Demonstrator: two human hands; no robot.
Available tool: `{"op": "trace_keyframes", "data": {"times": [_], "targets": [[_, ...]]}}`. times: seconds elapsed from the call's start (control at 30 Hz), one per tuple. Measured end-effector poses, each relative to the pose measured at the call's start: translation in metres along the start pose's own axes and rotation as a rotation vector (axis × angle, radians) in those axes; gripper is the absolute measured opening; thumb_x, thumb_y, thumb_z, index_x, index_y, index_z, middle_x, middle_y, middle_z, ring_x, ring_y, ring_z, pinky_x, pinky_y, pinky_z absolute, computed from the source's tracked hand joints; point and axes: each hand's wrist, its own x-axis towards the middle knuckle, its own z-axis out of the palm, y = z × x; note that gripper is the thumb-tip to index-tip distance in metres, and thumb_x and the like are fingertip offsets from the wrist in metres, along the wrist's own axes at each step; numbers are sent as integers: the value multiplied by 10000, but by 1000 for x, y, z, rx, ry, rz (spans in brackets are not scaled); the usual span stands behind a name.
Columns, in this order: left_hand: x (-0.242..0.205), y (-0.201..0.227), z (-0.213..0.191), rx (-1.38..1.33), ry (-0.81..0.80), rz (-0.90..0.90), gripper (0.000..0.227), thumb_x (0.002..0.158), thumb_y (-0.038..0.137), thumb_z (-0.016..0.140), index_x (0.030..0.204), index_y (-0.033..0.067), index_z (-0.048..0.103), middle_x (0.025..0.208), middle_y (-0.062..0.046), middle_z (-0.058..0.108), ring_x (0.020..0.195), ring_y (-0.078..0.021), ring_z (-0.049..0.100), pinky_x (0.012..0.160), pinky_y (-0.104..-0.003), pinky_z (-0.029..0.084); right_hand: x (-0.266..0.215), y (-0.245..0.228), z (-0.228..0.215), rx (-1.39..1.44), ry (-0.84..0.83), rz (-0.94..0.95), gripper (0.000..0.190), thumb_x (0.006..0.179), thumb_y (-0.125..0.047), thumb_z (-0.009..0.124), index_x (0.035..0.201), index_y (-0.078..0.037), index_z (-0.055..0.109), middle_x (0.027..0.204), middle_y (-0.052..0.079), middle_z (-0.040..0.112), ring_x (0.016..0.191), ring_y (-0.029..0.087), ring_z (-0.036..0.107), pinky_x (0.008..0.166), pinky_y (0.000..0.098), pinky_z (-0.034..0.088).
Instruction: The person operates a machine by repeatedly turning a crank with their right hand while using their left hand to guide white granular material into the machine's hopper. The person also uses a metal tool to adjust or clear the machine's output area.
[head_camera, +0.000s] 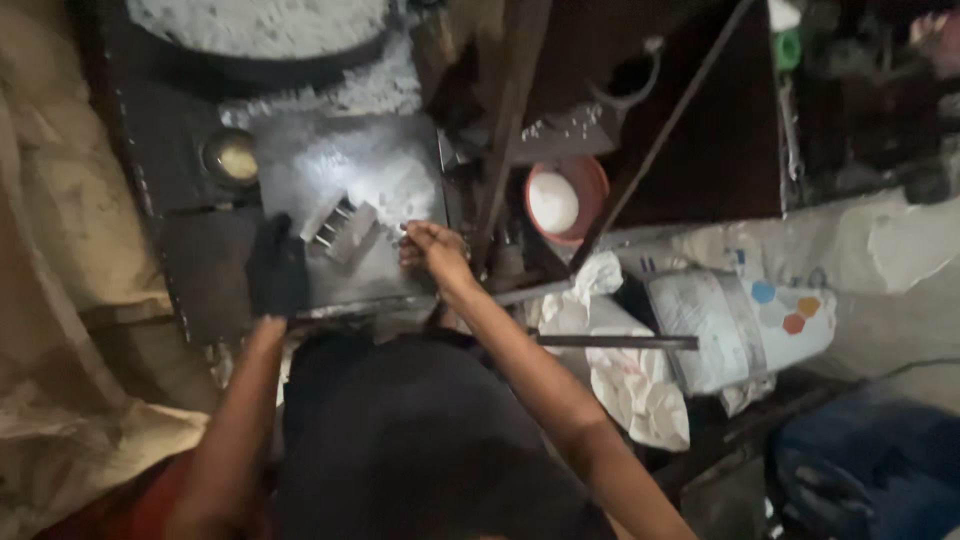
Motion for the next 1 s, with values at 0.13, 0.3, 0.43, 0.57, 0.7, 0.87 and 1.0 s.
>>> {"op": "trace_keyframes", "data": {"times": [0.13,0.3,0.43,0.57,0.7,0.87,1.0], "targets": [[-16,-3,-6,-151,-227,-61,700,828,123,684,1498,46,496,1377,-194,607,1119,-336,631,944,-405,524,67,-38,35,69,-14,-99,246,1005,-210,646,1115,8,673,877,105,702,687,180,694,633,342,609],[-6,19,-9,-17,-244,16,964,612,216,867,1475,40,473,1353,-203,621,1130,-360,647,983,-436,519,159,-90,99,29,7,-137,182,966,-162,636,1068,-18,682,835,77,678,642,186,675,557,355,579],[-4,35,-14,33,-156,127,1039,547,297,932,1442,11,489,1337,-228,620,1194,-408,608,1021,-484,483,223,-152,145,-2,-13,-260,211,965,-148,636,1143,-38,666,857,87,701,679,189,699,585,342,581],[0,45,-17,66,-182,53,1095,475,342,955,1413,12,497,1314,-217,629,1197,-412,602,1038,-487,469,252,-182,165,-398,37,-638,345,968,-183,595,1287,-56,622,865,97,733,719,186,718,643,316,568],[2,59,-23,58,-154,75,1103,491,389,968,1398,-18,490,1291,-246,625,1163,-429,603,995,-507,471,184,-135,142,-828,181,-821,270,1012,-197,652,1228,-41,695,1080,164,742,1006,300,742,855,366,564],[16,87,-27,83,-143,40,1001,477,398,944,1293,-36,559,1085,-222,692,1000,-397,672,867,-488,538,37,-93,85,-1385,-513,-950,914,626,-125,771,1470,12,451,1475,326,438,1349,477,389,1092,528,308],[19,103,-25,206,-157,-38,546,646,378,893,1057,82,687,965,-159,721,912,-382,686,787,-503,541,-1,-100,89,-1870,-354,-1252,580,788,-84,617,1365,-132,602,1415,97,612,1402,336,470,1162,524,309]]}}
